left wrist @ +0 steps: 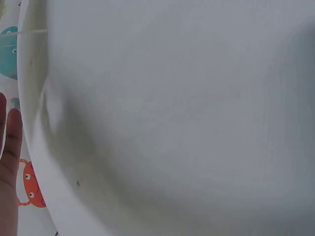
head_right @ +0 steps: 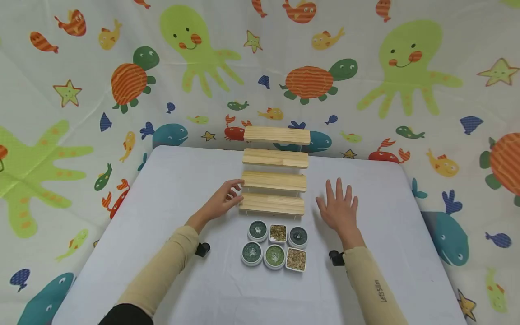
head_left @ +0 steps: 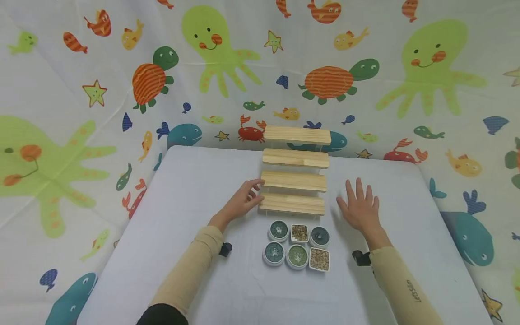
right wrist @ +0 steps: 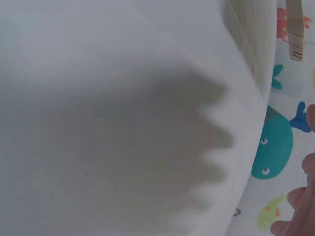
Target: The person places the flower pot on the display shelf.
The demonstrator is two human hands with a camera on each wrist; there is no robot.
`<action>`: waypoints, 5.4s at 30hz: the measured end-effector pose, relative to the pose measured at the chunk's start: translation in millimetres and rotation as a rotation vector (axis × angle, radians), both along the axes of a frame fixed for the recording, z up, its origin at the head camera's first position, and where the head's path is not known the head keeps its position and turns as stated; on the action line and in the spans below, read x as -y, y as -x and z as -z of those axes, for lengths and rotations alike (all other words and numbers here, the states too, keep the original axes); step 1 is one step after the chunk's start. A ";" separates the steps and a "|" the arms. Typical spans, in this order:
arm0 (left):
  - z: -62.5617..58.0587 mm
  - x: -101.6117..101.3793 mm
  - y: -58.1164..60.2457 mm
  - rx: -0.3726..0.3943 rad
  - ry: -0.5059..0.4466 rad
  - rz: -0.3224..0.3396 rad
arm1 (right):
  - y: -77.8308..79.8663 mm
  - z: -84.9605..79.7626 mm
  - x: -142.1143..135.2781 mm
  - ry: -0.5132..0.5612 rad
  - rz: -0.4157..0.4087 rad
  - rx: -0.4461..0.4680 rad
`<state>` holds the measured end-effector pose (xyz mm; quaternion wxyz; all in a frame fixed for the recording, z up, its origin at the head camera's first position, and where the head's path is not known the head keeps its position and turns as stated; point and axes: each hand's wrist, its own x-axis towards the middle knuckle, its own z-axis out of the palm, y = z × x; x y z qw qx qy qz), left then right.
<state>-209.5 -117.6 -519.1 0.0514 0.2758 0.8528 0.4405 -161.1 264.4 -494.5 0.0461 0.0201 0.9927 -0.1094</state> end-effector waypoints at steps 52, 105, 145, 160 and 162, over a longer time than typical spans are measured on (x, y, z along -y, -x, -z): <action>-15.8 -16.9 -18.4 0.140 -0.133 0.059 | -28.7 7.9 -17.6 0.630 -0.487 0.046; -14.6 -16.4 -17.3 0.142 -0.140 0.079 | -38.0 30.7 -6.7 0.777 -0.599 0.256; -11.9 -16.4 -15.3 0.142 -0.148 0.083 | 3.3 -41.4 -13.5 0.830 -0.536 0.105; -3.5 -15.7 -12.6 0.153 -0.155 0.078 | 20.2 -71.3 -12.1 0.777 -0.434 0.040; 6.8 -15.5 -8.6 0.155 -0.153 0.067 | 22.2 -73.6 -12.2 0.772 -0.430 0.025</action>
